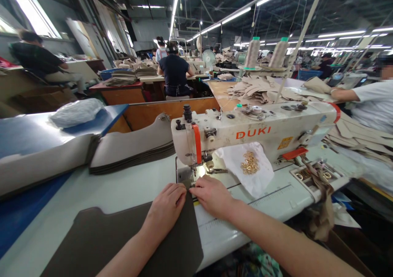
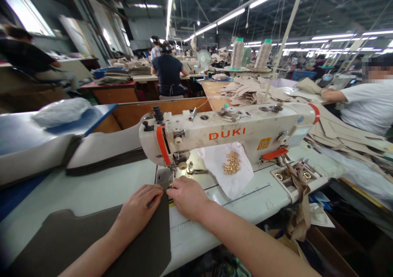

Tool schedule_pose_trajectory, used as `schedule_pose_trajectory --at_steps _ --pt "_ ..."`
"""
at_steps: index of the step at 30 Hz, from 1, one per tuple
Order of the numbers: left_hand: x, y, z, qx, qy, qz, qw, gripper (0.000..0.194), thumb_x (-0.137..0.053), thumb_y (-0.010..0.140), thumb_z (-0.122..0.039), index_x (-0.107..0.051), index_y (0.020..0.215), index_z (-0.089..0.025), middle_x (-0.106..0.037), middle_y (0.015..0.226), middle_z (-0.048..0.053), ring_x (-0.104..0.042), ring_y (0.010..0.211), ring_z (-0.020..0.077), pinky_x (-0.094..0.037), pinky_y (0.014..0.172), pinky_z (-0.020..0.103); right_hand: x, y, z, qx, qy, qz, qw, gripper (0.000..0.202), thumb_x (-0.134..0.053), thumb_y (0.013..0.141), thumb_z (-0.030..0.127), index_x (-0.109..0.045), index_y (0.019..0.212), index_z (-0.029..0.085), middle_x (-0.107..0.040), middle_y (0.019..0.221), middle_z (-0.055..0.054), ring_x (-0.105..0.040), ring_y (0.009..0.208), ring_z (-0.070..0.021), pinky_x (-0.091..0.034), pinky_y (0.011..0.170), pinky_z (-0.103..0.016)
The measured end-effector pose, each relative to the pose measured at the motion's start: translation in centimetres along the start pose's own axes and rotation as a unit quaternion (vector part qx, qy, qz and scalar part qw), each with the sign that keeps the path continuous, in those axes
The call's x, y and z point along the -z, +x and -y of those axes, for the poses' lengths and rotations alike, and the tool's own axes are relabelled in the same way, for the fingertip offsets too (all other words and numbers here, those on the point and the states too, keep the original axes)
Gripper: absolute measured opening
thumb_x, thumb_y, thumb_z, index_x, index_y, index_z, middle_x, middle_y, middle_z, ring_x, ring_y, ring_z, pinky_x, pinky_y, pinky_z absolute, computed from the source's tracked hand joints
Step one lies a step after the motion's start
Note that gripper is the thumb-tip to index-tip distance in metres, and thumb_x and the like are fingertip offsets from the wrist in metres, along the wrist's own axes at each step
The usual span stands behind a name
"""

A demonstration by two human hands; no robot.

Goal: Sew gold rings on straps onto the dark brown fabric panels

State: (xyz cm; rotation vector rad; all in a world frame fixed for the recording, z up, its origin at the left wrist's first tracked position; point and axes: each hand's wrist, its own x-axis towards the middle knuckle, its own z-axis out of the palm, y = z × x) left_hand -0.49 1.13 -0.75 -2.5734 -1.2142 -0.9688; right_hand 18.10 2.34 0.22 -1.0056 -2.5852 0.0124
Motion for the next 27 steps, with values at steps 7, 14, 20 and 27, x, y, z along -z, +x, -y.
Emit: schedule_pose_trajectory --at_steps 7,14,20,27 --pt "0.2 0.1 0.0 0.005 -0.006 0.011 1.000 0.021 -0.041 0.092 -0.017 -0.058 0.081 -0.019 -0.069 0.077 0.004 -0.064 0.072 0.0177 -0.055 0.071 0.032 0.0 0.1 0.0 0.001 -0.005 0.008 1.000 0.011 -0.053 0.089 0.017 -0.063 0.085 0.019 -0.060 0.080 -0.003 -0.051 0.079 -0.0175 -0.039 0.070 -0.027" --pt "0.3 0.2 -0.1 -0.002 -0.008 0.016 1.000 0.021 -0.042 0.091 -0.016 -0.059 0.081 -0.019 -0.069 0.077 0.003 -0.064 0.072 0.0180 -0.055 0.071 0.032 1.8 -2.1 -0.1 0.079 -0.018 0.044 0.996 0.010 -0.052 0.091 0.016 -0.062 0.091 0.017 -0.060 0.083 -0.003 -0.051 0.082 -0.0181 -0.041 0.073 -0.029" --pt "0.2 0.3 -0.1 -0.013 0.005 0.009 1.000 0.021 -0.041 0.092 -0.016 -0.058 0.081 -0.020 -0.068 0.077 0.002 -0.063 0.072 0.0175 -0.055 0.072 0.032 4.6 -5.2 1.0 0.195 -0.021 0.091 0.976 0.018 -0.048 0.093 0.018 -0.059 0.106 0.013 -0.062 0.095 -0.006 -0.051 0.089 -0.0196 -0.042 0.078 -0.033" --pt "0.3 0.3 0.0 -0.020 0.009 0.001 1.000 0.021 -0.040 0.093 -0.015 -0.057 0.081 -0.019 -0.068 0.076 0.003 -0.063 0.071 0.0169 -0.055 0.070 0.031 1.7 -3.5 1.8 0.110 0.000 0.022 0.994 0.012 -0.051 0.091 0.024 -0.060 0.092 0.016 -0.062 0.098 -0.007 -0.051 0.099 -0.0218 -0.041 0.089 -0.035"
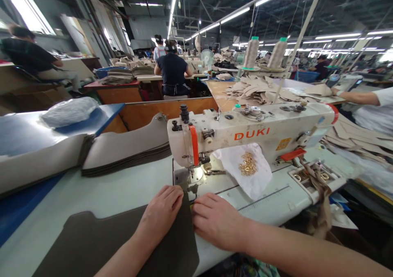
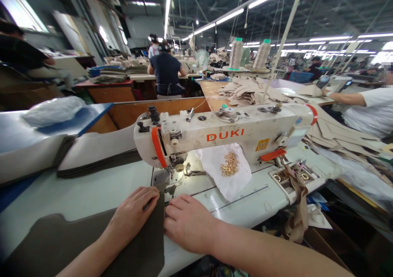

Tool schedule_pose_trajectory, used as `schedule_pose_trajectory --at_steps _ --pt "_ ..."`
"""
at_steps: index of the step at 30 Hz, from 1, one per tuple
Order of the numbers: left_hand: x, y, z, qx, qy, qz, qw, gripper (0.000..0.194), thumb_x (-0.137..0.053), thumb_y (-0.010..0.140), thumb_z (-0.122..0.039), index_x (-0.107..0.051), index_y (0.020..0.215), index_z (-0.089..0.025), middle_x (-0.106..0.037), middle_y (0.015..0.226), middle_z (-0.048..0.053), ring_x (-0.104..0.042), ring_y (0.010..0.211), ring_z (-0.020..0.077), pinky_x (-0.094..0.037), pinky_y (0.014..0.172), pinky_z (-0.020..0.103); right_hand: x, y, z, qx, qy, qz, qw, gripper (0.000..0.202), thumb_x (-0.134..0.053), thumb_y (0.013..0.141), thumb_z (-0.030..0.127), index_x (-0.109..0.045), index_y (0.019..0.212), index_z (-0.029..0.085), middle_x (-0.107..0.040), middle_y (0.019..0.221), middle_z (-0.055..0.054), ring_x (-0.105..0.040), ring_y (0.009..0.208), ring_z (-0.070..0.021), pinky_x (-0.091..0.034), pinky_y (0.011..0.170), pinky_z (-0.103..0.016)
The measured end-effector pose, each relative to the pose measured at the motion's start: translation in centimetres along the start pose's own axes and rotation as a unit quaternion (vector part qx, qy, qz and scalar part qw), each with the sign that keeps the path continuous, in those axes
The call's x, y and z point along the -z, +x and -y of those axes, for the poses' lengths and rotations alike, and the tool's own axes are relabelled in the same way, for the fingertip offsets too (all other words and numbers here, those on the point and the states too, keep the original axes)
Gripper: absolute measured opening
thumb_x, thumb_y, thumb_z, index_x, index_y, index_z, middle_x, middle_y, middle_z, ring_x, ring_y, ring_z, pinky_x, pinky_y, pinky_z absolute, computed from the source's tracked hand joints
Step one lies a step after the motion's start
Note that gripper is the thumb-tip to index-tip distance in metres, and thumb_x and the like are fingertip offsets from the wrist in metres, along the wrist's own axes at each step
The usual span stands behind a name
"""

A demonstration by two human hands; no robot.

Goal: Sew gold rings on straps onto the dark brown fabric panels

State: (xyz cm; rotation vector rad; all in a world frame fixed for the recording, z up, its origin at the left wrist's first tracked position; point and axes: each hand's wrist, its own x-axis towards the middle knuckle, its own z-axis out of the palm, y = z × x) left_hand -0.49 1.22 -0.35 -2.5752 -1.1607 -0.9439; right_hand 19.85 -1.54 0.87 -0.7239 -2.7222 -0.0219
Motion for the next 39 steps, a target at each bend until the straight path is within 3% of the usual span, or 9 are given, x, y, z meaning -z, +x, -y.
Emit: schedule_pose_trajectory --at_steps 3,9,39 --pt "-0.1 -0.1 0.1 0.004 -0.004 0.009 1.000 0.020 -0.041 0.093 -0.016 -0.057 0.082 -0.019 -0.068 0.077 0.003 -0.063 0.072 0.0169 -0.055 0.070 0.031 -1.5 1.0 -0.1 -0.041 0.014 -0.040 0.998 0.010 -0.055 0.088 0.024 -0.059 0.087 0.015 -0.062 0.096 -0.007 -0.052 0.097 -0.0215 -0.041 0.090 -0.034" --pt "-0.2 -0.1 0.2 -0.001 -0.005 -0.004 1.000 0.021 -0.041 0.093 -0.017 -0.058 0.082 -0.019 -0.069 0.077 0.003 -0.064 0.071 0.0166 -0.055 0.069 0.030 -2.9 1.5 -0.5 -0.013 0.034 -0.031 0.999 0.008 -0.052 0.090 0.018 -0.060 0.088 0.016 -0.065 0.096 -0.007 -0.055 0.094 -0.0192 -0.043 0.086 -0.033" --pt "-0.3 -0.1 0.3 -0.003 -0.028 0.006 1.000 0.020 -0.043 0.093 -0.018 -0.061 0.082 -0.019 -0.070 0.078 0.003 -0.064 0.073 0.0166 -0.054 0.072 0.030 -3.0 1.4 -0.5 -0.022 0.045 -0.047 0.998 0.012 -0.050 0.090 0.014 -0.061 0.086 0.015 -0.065 0.095 -0.007 -0.055 0.096 -0.0189 -0.044 0.087 -0.032"
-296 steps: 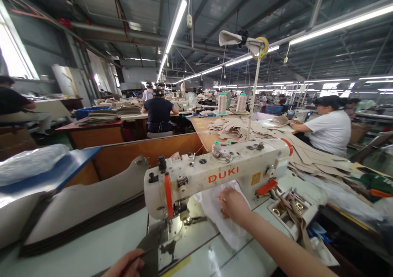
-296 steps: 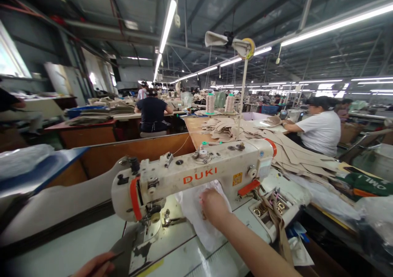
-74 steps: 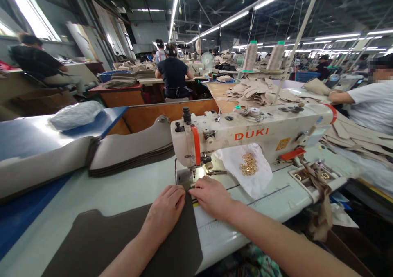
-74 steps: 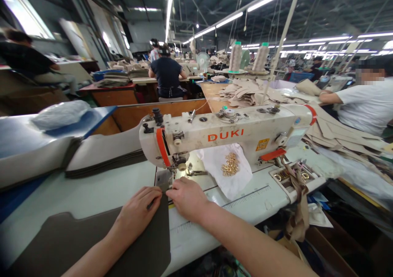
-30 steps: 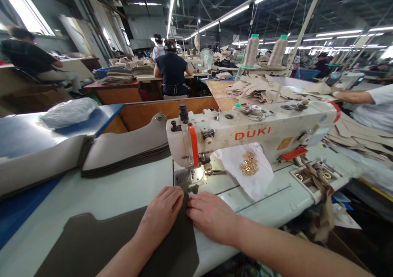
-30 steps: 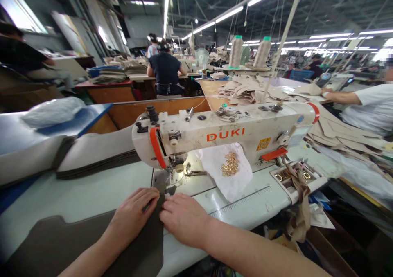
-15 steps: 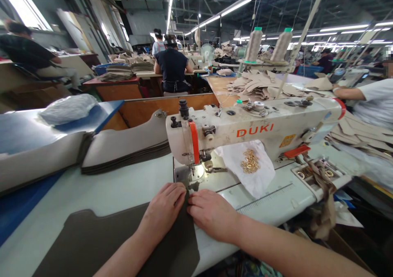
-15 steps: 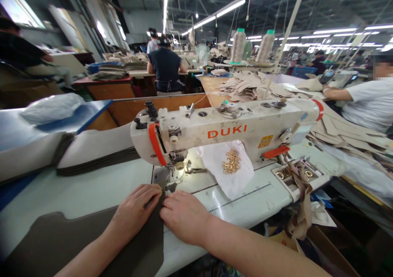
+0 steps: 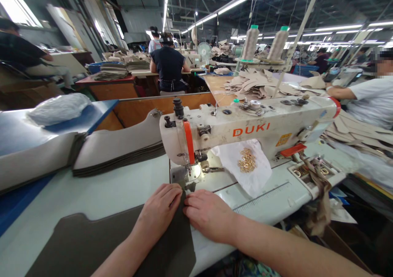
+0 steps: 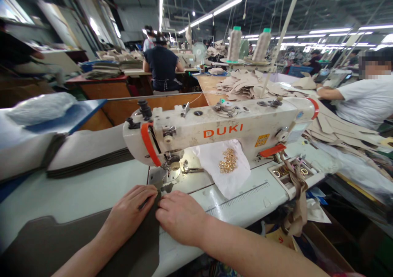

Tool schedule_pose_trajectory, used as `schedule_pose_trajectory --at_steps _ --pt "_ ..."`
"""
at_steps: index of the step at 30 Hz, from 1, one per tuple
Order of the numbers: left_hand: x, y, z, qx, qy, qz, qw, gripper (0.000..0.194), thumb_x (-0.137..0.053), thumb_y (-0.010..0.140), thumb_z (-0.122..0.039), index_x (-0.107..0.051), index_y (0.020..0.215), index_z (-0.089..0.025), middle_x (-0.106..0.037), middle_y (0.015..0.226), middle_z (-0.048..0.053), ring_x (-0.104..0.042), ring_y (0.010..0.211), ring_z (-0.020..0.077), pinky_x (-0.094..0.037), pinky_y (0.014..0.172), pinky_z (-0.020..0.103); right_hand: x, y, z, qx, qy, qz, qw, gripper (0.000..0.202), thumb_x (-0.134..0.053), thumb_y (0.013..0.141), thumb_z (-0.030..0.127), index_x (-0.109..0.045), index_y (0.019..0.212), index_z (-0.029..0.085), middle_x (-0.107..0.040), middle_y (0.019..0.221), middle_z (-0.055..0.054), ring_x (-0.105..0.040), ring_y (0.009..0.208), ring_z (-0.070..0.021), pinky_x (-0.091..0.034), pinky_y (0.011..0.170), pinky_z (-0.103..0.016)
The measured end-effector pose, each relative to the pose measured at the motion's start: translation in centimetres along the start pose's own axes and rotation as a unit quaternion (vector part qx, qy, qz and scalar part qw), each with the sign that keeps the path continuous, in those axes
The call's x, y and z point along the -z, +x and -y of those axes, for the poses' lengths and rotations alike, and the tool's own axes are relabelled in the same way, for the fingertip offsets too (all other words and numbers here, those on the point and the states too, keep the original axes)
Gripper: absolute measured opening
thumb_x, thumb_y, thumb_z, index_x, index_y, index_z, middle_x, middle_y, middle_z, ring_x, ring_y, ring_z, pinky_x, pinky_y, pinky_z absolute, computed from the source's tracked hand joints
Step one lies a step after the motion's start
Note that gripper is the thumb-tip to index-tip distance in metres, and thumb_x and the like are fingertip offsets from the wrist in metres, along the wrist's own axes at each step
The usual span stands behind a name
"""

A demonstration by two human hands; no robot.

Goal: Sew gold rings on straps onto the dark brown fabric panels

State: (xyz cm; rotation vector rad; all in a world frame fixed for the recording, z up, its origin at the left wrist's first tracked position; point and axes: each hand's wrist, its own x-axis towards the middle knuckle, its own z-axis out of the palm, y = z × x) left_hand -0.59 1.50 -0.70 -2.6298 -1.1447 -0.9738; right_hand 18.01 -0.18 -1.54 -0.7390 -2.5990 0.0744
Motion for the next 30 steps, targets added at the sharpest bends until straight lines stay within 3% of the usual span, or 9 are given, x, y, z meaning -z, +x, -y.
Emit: schedule_pose_trajectory --at_steps 18,30 --pt "-0.02 0.19 -0.17 -0.005 0.008 -0.006 1.000 0.021 -0.042 0.094 -0.017 -0.060 0.082 -0.018 -0.070 0.078 0.004 -0.064 0.073 0.0163 -0.054 0.073 0.029 0.06 -0.09 0.04 -0.002 0.007 0.001 1.000 0.012 -0.050 0.090 0.015 -0.061 0.087 0.015 -0.065 0.096 -0.008 -0.055 0.098 -0.0196 -0.044 0.089 -0.032" --pt "0.17 0.31 -0.28 0.081 -0.038 0.011 0.996 0.021 -0.044 0.090 -0.022 -0.061 0.078 -0.021 -0.071 0.077 0.003 -0.066 0.073 0.0164 -0.055 0.072 0.030 0.64 0.17 0.36 -0.051 0.018 0.001 0.999 0.013 -0.052 0.087 0.016 -0.063 0.095 0.014 -0.065 0.105 -0.010 -0.055 0.104 -0.0215 -0.043 0.095 -0.034"
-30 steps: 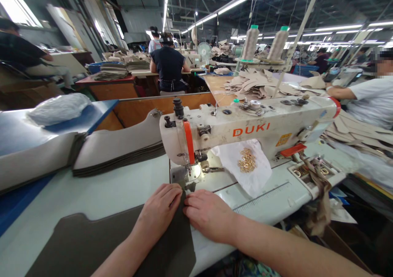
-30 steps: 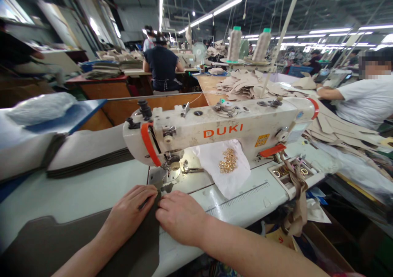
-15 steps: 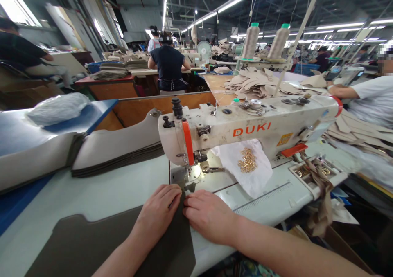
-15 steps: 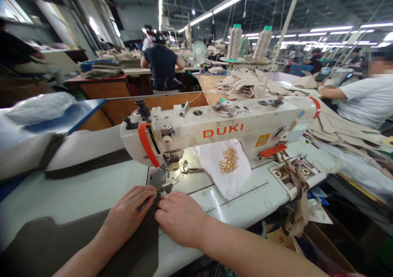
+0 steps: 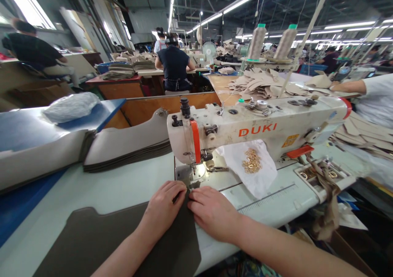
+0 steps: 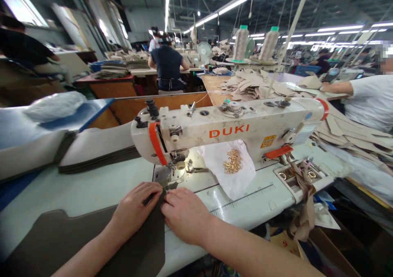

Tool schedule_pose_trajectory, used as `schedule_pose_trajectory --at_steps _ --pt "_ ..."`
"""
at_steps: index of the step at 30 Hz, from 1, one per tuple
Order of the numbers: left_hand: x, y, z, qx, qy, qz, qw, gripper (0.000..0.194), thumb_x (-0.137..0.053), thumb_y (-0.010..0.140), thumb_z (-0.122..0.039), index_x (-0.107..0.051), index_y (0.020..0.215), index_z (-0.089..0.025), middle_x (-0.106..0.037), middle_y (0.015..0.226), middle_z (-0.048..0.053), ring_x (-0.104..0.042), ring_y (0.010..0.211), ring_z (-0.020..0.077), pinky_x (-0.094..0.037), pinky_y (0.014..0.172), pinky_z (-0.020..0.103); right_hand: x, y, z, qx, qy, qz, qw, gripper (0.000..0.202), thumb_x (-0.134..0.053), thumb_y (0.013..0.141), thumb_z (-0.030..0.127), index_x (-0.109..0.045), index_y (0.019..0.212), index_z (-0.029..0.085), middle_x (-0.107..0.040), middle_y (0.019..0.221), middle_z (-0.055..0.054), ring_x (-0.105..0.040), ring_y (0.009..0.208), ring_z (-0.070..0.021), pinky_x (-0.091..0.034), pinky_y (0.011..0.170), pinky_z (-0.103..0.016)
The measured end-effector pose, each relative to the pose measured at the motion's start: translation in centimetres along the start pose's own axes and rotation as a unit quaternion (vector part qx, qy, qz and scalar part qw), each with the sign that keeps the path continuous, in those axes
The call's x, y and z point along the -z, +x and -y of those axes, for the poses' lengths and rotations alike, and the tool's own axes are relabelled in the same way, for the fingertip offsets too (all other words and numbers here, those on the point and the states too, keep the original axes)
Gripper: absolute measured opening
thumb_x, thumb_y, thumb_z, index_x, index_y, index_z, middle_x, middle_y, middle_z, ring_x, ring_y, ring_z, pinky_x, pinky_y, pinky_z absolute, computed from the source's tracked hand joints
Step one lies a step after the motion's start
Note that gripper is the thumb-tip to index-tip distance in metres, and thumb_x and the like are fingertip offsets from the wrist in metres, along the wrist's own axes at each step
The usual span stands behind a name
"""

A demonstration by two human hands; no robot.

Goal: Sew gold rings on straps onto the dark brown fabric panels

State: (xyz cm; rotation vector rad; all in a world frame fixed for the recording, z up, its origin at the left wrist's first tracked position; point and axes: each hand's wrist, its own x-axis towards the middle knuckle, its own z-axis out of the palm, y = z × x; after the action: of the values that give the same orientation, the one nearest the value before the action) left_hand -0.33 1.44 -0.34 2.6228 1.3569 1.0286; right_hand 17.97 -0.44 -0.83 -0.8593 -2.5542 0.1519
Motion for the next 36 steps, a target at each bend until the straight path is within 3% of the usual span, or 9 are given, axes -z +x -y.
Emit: schedule_pose_trajectory --at_steps 23,36 --pt "-0.20 -0.04 0.41 -0.024 0.005 -0.003 1.000 0.021 -0.044 0.091 -0.020 -0.061 0.079 -0.020 -0.070 0.078 0.003 -0.065 0.074 0.0167 -0.055 0.072 0.030 0.07 0.05 0.05 0.001 -0.010 0.007 1.000 0.013 -0.054 0.087 0.018 -0.063 0.094 0.013 -0.065 0.104 -0.009 -0.055 0.104 -0.0218 -0.042 0.097 -0.033" --pt "-0.31 -0.09 0.34 -0.023 -0.010 -0.009 1.000 0.020 -0.045 0.091 -0.020 -0.061 0.079 -0.019 -0.070 0.077 0.003 -0.065 0.073 0.0164 -0.055 0.072 0.030 0.01 0.41 -0.16 0.010 -0.033 -0.001 0.999 0.022 -0.052 0.086 0.018 -0.060 0.105 0.010 -0.062 0.113 -0.013 -0.051 0.112 -0.0242 -0.037 0.103 -0.038"
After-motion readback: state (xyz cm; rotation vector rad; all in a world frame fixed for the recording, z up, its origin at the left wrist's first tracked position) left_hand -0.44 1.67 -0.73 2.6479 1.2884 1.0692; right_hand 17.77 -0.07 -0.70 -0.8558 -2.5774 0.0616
